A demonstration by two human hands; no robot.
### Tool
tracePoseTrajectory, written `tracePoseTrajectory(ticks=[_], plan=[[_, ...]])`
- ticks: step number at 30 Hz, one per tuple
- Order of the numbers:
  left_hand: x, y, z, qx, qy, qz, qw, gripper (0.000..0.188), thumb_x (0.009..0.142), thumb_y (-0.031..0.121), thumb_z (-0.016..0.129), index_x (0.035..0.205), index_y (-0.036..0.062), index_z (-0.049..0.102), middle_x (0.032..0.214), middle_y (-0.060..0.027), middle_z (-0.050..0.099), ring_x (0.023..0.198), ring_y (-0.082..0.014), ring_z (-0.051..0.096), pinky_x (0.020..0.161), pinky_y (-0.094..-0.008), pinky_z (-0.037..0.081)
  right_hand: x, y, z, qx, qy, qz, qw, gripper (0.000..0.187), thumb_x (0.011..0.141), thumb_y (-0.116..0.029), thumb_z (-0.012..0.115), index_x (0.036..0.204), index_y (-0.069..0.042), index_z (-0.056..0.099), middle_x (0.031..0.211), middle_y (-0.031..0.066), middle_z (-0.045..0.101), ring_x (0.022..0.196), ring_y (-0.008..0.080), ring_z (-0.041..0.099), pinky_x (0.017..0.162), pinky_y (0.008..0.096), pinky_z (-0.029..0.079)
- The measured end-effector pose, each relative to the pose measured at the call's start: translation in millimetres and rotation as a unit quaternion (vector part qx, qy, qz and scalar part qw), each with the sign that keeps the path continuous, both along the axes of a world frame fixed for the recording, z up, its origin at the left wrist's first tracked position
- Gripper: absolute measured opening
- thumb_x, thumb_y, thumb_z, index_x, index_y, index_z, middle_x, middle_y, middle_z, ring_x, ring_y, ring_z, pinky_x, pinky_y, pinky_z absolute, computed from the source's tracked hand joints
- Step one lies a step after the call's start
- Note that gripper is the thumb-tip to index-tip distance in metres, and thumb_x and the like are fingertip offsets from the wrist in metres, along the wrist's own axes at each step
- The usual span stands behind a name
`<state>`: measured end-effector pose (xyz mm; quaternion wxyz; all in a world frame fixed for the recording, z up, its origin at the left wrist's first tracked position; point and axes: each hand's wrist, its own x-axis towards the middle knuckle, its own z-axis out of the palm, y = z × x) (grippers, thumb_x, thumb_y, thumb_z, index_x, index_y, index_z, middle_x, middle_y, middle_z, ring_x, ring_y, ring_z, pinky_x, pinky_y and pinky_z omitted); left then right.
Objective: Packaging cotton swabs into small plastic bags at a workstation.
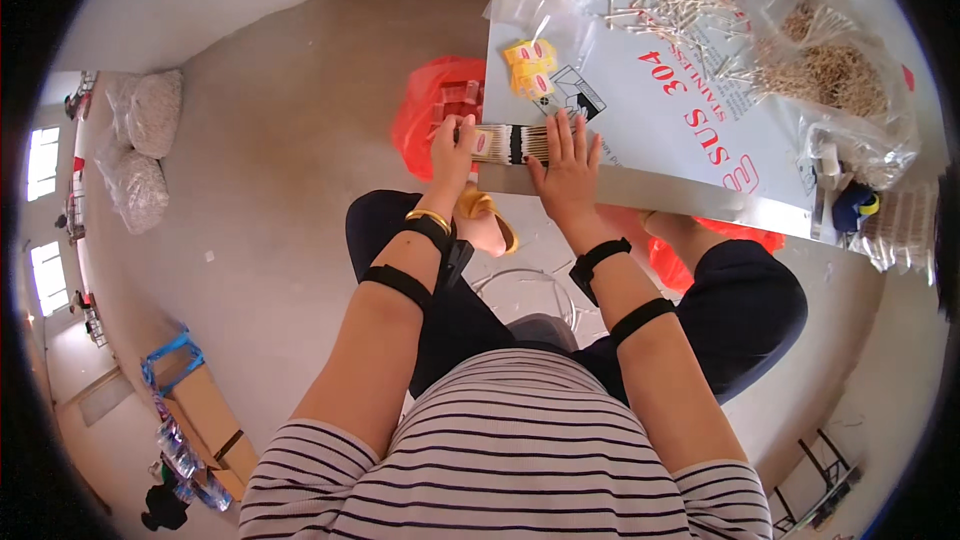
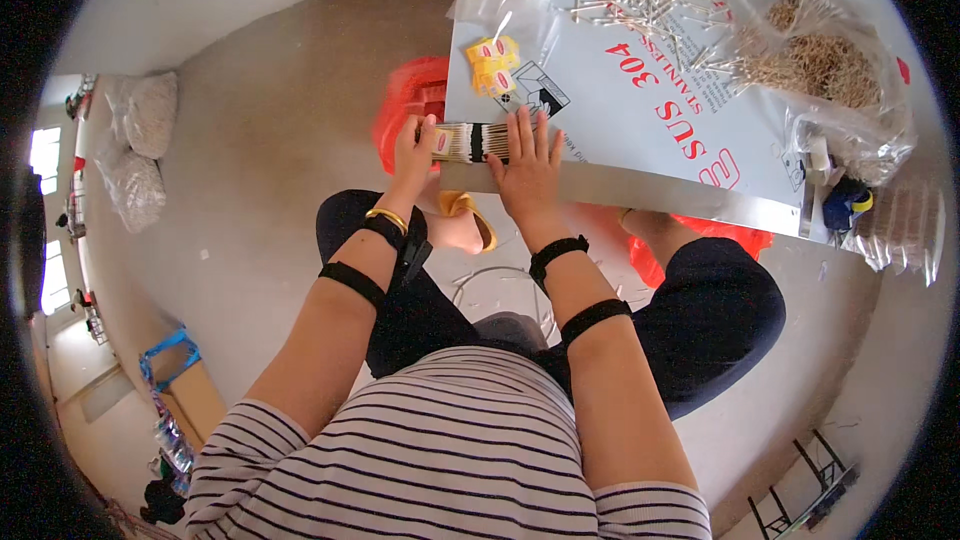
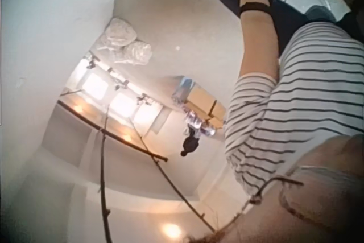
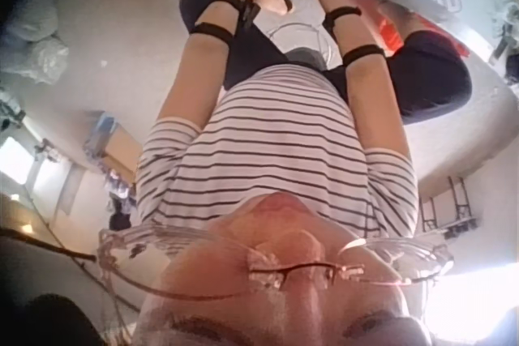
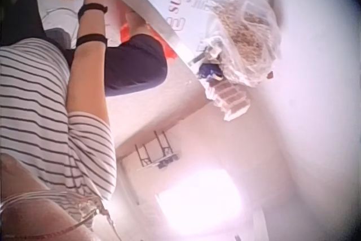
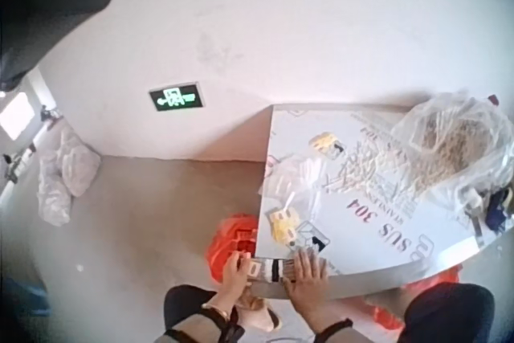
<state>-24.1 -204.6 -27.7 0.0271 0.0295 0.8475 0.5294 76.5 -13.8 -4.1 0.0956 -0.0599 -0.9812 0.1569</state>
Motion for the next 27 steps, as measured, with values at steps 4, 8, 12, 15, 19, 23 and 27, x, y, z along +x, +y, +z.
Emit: tracePoseTrajectory(ticks=[4,8,12,15,19,23,27], plan=[[-5.1,-13.6,-27.0,0.112,-0.083,0.017,0.990,0.040,0.106,0.039,0.055,0.095,0.0016,0.060,0.083,-0.0052,0.060,0.080,-0.0137,0.054,0.074,-0.0324,0.045,-3.7,-10.8,1.5,0.003,-0.002,0.002,1.000,0.077,0.098,-0.045,0.059,0.160,-0.009,0.029,0.169,0.0091,0.024,0.157,0.0357,0.015,0.124,0.0599,0.012],[-2.4,-6.3,-33.3,0.157,-0.136,0.032,0.978,0.040,0.107,0.041,0.054,0.097,0.0027,0.060,0.088,0.0002,0.058,0.085,-0.0086,0.052,0.076,-0.0290,0.045,-4.8,-13.5,2.0,0.012,-0.020,-0.003,1.000,0.080,0.096,-0.048,0.060,0.159,-0.009,0.030,0.169,0.0079,0.024,0.156,0.0355,0.018,0.125,0.0589,0.013],[-2.1,-4.3,-31.5,0.197,-0.136,0.033,0.970,0.043,0.107,0.043,0.052,0.100,0.0013,0.060,0.093,0.0004,0.059,0.088,-0.0093,0.052,0.079,-0.0270,0.046,-12.3,-31.3,1.7,-0.025,-0.032,0.008,0.999,0.078,0.098,-0.041,0.058,0.161,-0.008,0.025,0.170,0.0092,0.021,0.157,0.0352,0.013,0.125,0.0579,0.009],[-2.0,-2.3,-32.2,0.211,-0.136,0.028,0.967,0.044,0.107,0.043,0.052,0.104,0.0000,0.061,0.093,-0.0015,0.059,0.089,-0.0103,0.053,0.080,-0.0274,0.046,-16.5,-46.5,1.9,-0.009,-0.039,0.014,0.999,0.078,0.097,-0.035,0.059,0.161,-0.008,0.025,0.170,0.0094,0.021,0.157,0.0352,0.013,0.126,0.0579,0.008],[-0.8,-2.9,-31.2,0.103,-0.110,0.031,0.988,0.046,0.107,0.042,0.052,0.108,-0.0031,0.061,0.096,-0.0087,0.063,0.092,-0.0163,0.057,0.084,-0.0324,0.048,-16.3,-49.5,1.0,-0.027,-0.032,0.000,0.999,0.076,0.096,-0.031,0.059,0.161,-0.009,0.027,0.169,0.0092,0.022,0.157,0.0344,0.014,0.126,0.0577,0.009],[-1.4,-6.5,-38.3,0.072,-0.082,0.053,0.993,0.048,0.107,0.043,0.052,0.104,-0.0052,0.060,0.101,-0.0165,0.067,0.095,-0.0263,0.062,0.087,-0.0379,0.049,-18.2,-52.4,2.9,-0.056,-0.008,0.000,0.998,0.067,0.099,-0.027,0.052,0.159,-0.009,0.031,0.168,0.0116,0.026,0.157,0.0332,0.017,0.125,0.0564,0.009],[0.4,-0.5,-33.4,0.031,-0.058,0.080,0.995,0.048,0.105,0.042,0.053,0.100,-0.0052,0.060,0.099,-0.0234,0.068,0.095,-0.0364,0.065,0.087,-0.0427,0.049,-15.8,-46.0,-1.1,-0.143,0.020,0.006,0.990,0.061,0.101,-0.024,0.046,0.158,-0.006,0.033,0.165,0.0153,0.030,0.156,0.0342,0.021,0.125,0.0553,0.010]])
